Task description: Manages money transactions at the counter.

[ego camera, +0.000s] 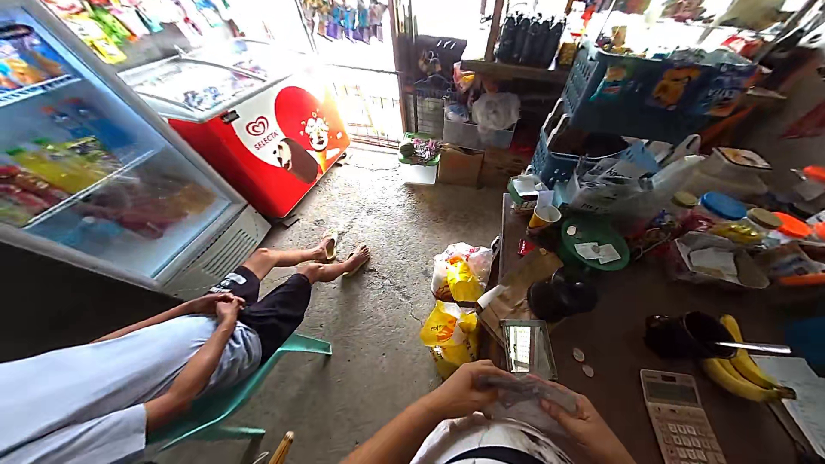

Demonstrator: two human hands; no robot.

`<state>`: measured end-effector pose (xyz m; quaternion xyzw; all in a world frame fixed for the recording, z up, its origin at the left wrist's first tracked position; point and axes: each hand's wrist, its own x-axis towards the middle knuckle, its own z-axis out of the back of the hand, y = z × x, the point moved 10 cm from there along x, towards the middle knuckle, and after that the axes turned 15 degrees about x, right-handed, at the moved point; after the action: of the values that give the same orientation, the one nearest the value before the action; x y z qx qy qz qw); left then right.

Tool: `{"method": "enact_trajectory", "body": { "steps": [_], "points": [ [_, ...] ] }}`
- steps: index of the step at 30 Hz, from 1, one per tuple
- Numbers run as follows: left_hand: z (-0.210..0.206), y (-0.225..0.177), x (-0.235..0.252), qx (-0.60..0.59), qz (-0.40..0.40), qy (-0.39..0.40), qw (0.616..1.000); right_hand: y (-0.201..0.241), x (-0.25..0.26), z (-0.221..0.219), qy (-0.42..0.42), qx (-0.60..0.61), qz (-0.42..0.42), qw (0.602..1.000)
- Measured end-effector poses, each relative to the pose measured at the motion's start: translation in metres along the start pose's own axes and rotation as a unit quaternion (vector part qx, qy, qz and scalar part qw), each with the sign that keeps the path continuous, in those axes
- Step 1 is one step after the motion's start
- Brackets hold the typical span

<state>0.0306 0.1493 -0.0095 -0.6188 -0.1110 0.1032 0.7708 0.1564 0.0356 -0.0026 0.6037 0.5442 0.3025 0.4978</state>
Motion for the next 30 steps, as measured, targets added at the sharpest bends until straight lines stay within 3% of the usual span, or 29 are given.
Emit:
{"method": "enact_trajectory", "body": {
  "steps": [3, 5, 7, 10, 14, 16, 18, 21, 23, 25, 30],
  "points": [
    [0.014, 0.005, 0.004, 0.004, 0.007, -0.062, 0.998, 0.004, 0.003, 0.005, 0.006, 0.003, -0.001, 1.0],
    [0.018, 0.009, 0.003, -0.108, 0.037, -0.112, 0.987, 0.004, 0.005, 0.006, 0.003, 0.064, -0.028, 0.998],
    [0.017, 0.017, -0.002, -0.237, 0.104, -0.188, 0.948, 0.005, 0.012, 0.009, -0.024, 0.111, -0.054, 0.992],
    [0.0, 0.015, -0.003, -0.323, 0.102, -0.234, 0.911, 0.009, 0.029, -0.002, -0.067, 0.159, -0.094, 0.981],
    [-0.015, 0.006, 0.008, -0.371, 0.096, -0.275, 0.882, -0.011, 0.031, -0.028, 0.026, 0.172, -0.161, 0.971],
    [-0.002, 0.008, 0.004, -0.38, 0.117, -0.36, 0.844, -0.019, 0.024, -0.031, 0.102, 0.165, -0.179, 0.965],
    [0.015, 0.007, -0.011, -0.369, 0.116, -0.437, 0.812, -0.02, 0.016, -0.013, 0.14, 0.108, -0.187, 0.966],
    [0.027, 0.008, -0.04, -0.345, 0.121, -0.5, 0.785, -0.031, 0.015, 0.087, 0.017, -0.141, -0.163, 0.976],
    [0.029, 0.008, -0.058, -0.34, 0.13, -0.527, 0.768, -0.037, 0.015, 0.162, -0.095, -0.314, -0.168, 0.93],
    [0.029, 0.008, -0.071, -0.339, 0.127, -0.549, 0.753, -0.042, 0.016, 0.206, -0.164, -0.387, -0.18, 0.889],
    [0.016, 0.011, -0.088, -0.312, 0.138, -0.58, 0.74, -0.049, 0.025, 0.213, -0.123, -0.464, -0.211, 0.852]
  ]
}}
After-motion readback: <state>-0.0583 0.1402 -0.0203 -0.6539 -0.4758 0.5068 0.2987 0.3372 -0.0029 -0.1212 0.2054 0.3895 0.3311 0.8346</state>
